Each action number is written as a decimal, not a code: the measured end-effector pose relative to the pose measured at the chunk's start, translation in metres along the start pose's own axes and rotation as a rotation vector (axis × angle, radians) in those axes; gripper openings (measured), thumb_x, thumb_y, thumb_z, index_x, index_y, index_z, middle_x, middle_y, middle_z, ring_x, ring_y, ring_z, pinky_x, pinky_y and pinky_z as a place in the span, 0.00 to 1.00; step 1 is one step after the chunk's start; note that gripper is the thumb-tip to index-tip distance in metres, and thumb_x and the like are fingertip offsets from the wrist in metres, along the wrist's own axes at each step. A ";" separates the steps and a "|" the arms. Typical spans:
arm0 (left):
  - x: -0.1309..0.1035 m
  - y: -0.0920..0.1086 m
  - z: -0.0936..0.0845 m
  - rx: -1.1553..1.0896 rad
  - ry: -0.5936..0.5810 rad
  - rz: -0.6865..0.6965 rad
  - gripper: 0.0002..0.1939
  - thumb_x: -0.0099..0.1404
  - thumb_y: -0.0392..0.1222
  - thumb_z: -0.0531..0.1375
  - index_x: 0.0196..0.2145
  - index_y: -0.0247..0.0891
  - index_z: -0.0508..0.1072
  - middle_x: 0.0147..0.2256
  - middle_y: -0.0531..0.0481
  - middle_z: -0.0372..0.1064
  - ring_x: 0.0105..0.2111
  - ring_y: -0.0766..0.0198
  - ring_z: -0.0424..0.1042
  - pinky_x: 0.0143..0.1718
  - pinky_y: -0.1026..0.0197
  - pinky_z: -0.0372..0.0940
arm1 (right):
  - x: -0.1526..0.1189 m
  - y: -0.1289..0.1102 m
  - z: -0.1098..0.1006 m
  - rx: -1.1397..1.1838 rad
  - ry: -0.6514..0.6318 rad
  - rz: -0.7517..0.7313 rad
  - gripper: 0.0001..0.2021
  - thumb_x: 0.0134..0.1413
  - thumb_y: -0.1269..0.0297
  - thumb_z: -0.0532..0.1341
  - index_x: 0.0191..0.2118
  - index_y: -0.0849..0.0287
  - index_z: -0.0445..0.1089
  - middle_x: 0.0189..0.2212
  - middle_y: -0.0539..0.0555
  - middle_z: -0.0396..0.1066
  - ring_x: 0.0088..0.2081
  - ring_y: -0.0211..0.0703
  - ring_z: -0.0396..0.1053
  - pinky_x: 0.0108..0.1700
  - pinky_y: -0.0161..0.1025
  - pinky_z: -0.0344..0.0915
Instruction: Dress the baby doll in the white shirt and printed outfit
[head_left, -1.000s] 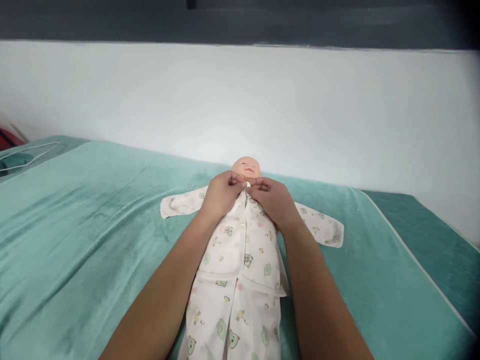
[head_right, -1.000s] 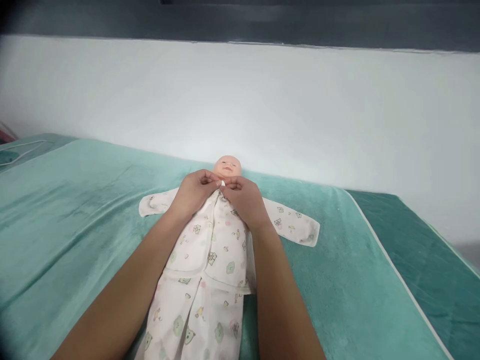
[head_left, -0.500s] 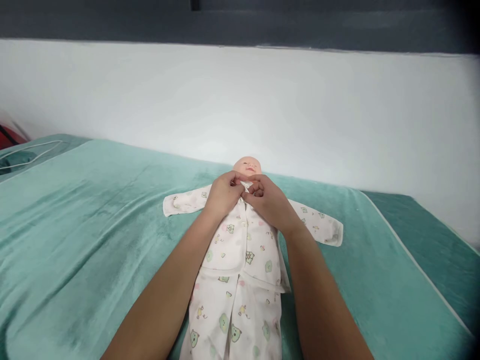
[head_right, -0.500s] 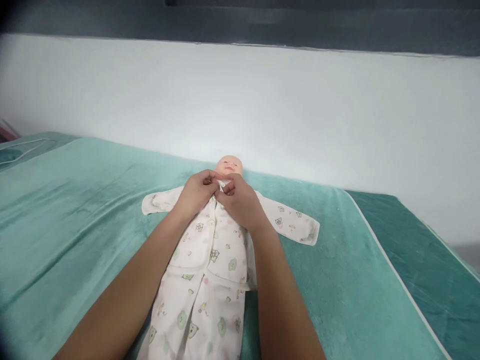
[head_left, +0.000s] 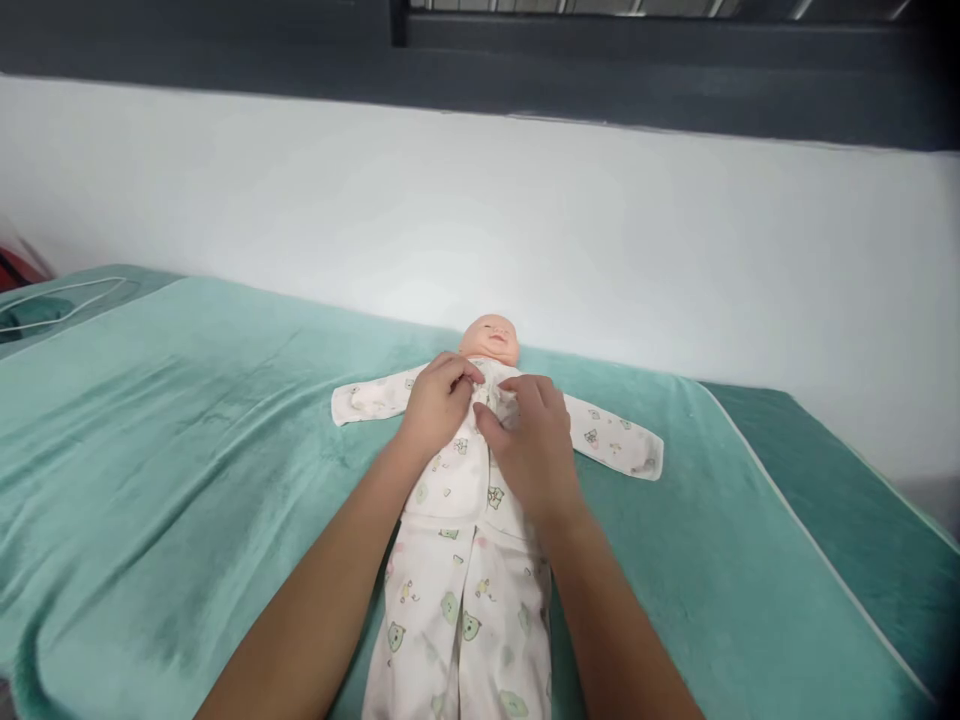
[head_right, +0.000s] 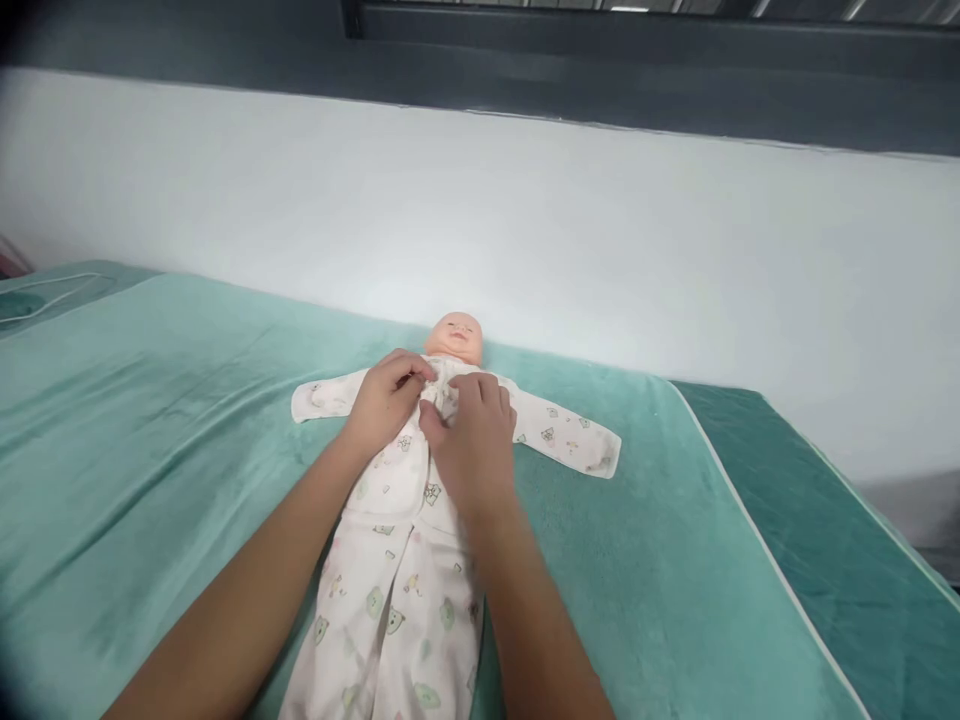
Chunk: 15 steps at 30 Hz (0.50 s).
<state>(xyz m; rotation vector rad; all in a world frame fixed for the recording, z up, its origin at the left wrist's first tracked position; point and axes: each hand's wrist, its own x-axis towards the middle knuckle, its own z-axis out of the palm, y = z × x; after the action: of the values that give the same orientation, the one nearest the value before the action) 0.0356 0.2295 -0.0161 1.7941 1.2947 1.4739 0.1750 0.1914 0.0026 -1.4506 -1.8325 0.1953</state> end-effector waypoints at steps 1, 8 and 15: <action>-0.004 0.000 -0.001 -0.001 0.007 0.028 0.12 0.66 0.30 0.53 0.34 0.40 0.76 0.39 0.49 0.72 0.42 0.62 0.71 0.46 0.58 0.64 | -0.006 -0.004 0.001 -0.061 0.032 0.003 0.10 0.57 0.60 0.61 0.43 0.56 0.66 0.46 0.59 0.69 0.50 0.55 0.65 0.51 0.51 0.62; -0.014 0.006 -0.009 0.048 -0.068 0.049 0.06 0.68 0.40 0.58 0.36 0.40 0.75 0.34 0.51 0.71 0.37 0.62 0.68 0.40 0.59 0.63 | -0.012 -0.008 0.002 -0.094 -0.012 0.120 0.09 0.60 0.57 0.59 0.38 0.57 0.65 0.36 0.55 0.69 0.34 0.45 0.66 0.36 0.42 0.60; -0.012 0.007 -0.010 0.021 -0.144 0.014 0.06 0.66 0.40 0.60 0.39 0.42 0.77 0.35 0.50 0.69 0.37 0.63 0.68 0.38 0.60 0.62 | 0.004 0.001 -0.015 0.309 -0.187 0.290 0.07 0.57 0.58 0.60 0.36 0.55 0.72 0.29 0.49 0.72 0.30 0.40 0.66 0.35 0.38 0.60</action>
<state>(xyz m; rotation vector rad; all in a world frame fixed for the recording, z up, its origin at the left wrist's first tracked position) 0.0290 0.2134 -0.0130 1.8895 1.2321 1.3163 0.1852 0.1899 0.0144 -1.5065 -1.6377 0.7473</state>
